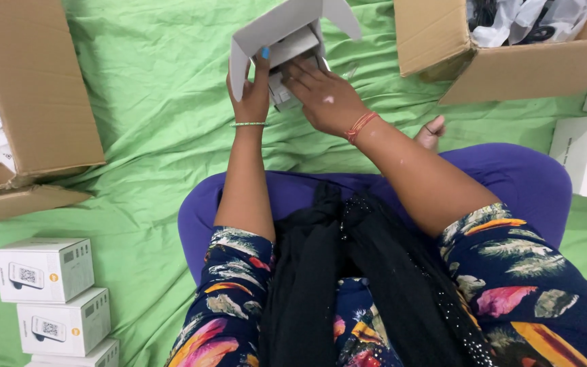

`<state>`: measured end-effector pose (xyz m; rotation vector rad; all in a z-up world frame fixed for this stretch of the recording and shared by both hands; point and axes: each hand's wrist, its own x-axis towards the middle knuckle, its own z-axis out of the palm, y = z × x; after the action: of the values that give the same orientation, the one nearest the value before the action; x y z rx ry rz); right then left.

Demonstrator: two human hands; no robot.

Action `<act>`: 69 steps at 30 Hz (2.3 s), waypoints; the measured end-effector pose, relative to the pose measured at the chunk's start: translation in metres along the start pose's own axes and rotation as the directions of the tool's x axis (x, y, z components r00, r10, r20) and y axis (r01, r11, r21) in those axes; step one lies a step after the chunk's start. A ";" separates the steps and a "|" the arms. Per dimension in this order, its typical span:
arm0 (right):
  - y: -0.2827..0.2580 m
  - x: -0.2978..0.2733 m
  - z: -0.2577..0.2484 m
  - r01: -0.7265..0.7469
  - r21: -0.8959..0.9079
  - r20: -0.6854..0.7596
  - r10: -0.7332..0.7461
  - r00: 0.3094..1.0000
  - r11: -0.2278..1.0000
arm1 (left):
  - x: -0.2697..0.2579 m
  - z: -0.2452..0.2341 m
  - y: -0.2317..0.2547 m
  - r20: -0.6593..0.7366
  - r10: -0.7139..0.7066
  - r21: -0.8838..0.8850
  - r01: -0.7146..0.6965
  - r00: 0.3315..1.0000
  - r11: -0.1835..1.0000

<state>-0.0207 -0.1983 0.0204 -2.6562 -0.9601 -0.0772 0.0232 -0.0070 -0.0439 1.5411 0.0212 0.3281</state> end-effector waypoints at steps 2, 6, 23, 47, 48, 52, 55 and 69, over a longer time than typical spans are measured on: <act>0.002 0.005 -0.012 -0.019 0.089 -0.090 0.027 0.996 0.996 | 0.003 0.002 0.015 0.075 0.181 0.147 -0.190 0.981 0.971; 0.016 0.006 -0.001 -0.101 0.226 -0.117 0.130 0.985 0.969 | 0.004 0.008 0.031 0.240 0.450 0.041 -0.472 0.860 0.881; 0.046 0.111 0.153 -0.374 -0.259 0.295 0.442 0.847 0.891 | 0.007 0.020 0.026 0.098 0.326 0.344 -0.339 0.940 0.876; -0.017 0.042 -0.028 -0.296 0.020 0.064 0.295 0.954 0.955 | 0.013 0.018 0.012 0.116 0.363 0.264 -0.381 0.925 0.886; -0.021 0.031 -0.046 -0.305 0.017 0.053 0.304 0.951 0.952 | 0.012 0.016 0.008 0.126 0.370 0.256 -0.390 0.921 0.884; -0.018 -0.013 -0.103 -0.340 0.533 0.135 0.319 0.938 0.775 | 0.010 0.011 -0.005 0.236 0.379 0.348 -0.442 0.895 0.827; 0.002 -0.040 -0.118 -0.326 0.903 0.207 0.383 0.900 0.279 | 0.000 0.008 0.016 0.319 0.323 0.460 -0.444 0.891 0.769; 0.108 -0.011 -0.053 0.126 0.863 0.320 0.723 0.612 -0.489 | 0.006 -0.031 0.013 -0.021 0.037 0.701 -0.012 0.999 0.713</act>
<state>0.0418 -0.2997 0.0391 -0.7923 0.4162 0.1214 0.0198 0.0240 -0.0312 2.3051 0.1717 0.3919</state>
